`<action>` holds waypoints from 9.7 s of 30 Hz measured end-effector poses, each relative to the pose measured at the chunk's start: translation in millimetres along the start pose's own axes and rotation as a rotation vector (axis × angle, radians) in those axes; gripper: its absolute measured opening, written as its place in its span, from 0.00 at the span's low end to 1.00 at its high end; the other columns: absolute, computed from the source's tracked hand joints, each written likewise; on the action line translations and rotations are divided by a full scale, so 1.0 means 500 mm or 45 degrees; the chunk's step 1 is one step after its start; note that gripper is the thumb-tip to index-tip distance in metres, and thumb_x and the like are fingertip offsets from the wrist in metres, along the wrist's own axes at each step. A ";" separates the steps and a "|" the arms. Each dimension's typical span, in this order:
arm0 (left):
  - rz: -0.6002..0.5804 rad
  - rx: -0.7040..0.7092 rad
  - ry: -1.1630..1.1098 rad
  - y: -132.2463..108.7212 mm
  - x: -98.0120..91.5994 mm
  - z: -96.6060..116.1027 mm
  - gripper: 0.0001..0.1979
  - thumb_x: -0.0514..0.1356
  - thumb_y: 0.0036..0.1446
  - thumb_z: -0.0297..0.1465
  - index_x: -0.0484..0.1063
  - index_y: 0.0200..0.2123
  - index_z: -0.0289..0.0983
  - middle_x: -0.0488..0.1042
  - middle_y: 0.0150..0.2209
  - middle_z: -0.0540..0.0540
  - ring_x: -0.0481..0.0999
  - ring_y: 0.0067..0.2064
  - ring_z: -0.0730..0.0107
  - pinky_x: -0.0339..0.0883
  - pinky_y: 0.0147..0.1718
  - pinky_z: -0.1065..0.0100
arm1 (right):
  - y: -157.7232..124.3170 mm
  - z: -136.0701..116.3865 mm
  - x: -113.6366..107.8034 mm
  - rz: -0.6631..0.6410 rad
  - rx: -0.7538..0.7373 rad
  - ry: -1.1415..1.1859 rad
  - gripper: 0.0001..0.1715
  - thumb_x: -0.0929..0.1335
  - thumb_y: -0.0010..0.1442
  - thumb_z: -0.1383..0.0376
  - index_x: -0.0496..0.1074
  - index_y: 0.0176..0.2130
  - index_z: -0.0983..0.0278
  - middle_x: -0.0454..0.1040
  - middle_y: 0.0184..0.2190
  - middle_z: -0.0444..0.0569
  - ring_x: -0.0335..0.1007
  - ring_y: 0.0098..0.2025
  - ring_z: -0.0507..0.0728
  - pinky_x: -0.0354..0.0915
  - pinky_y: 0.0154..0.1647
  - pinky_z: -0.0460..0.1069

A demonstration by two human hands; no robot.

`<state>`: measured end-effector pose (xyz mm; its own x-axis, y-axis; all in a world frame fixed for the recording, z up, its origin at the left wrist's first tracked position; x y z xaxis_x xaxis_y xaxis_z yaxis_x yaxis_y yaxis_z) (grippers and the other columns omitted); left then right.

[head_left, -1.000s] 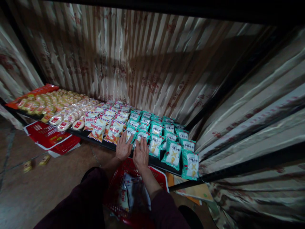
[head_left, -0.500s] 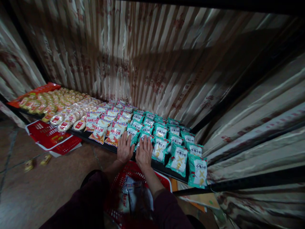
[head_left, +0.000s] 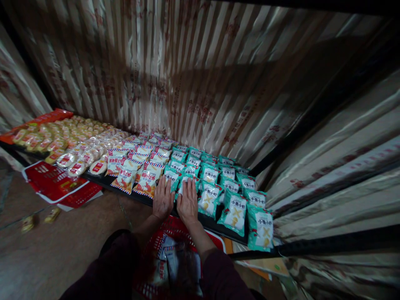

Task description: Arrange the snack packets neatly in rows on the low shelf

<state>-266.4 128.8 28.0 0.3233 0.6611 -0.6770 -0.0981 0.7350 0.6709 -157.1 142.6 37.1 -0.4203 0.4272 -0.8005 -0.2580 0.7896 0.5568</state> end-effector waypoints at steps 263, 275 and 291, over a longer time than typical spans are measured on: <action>-0.521 0.351 -0.800 -0.122 0.123 0.456 0.32 0.45 0.62 0.29 0.36 0.66 0.28 0.39 0.68 0.30 0.34 0.68 0.52 0.48 0.63 0.44 | -0.101 0.297 -0.244 0.142 0.339 0.066 0.27 0.55 0.66 0.62 0.63 0.59 0.70 0.57 0.63 0.60 0.46 0.67 0.62 0.54 0.62 0.63; -0.498 0.150 -0.868 -0.083 0.130 0.452 0.33 0.46 0.60 0.28 0.38 0.65 0.24 0.39 0.68 0.30 0.34 0.69 0.53 0.46 0.64 0.46 | 0.023 0.332 -0.221 -0.121 0.313 -0.074 0.26 0.55 0.67 0.62 0.64 0.58 0.70 0.58 0.63 0.59 0.43 0.68 0.62 0.48 0.64 0.59; -0.470 -0.025 -0.907 -0.073 0.180 0.433 0.35 0.49 0.58 0.31 0.38 0.65 0.27 0.47 0.65 0.28 0.47 0.67 0.50 0.51 0.62 0.47 | 0.065 0.366 -0.177 -0.352 0.344 -0.210 0.26 0.53 0.68 0.58 0.66 0.56 0.65 0.65 0.59 0.56 0.57 0.62 0.61 0.40 0.64 0.61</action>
<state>-30.0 129.0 8.2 0.8607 0.1244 -0.4937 0.1180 0.8946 0.4310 31.0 211.0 85.1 -0.2167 0.2302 -0.9487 -0.0952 0.9622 0.2552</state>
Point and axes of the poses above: each hand's wrist, its own y-axis towards the middle knuckle, its own x-axis out of the palm, z = x × y, the point moved 9 cm from there along y, towards the middle knuckle
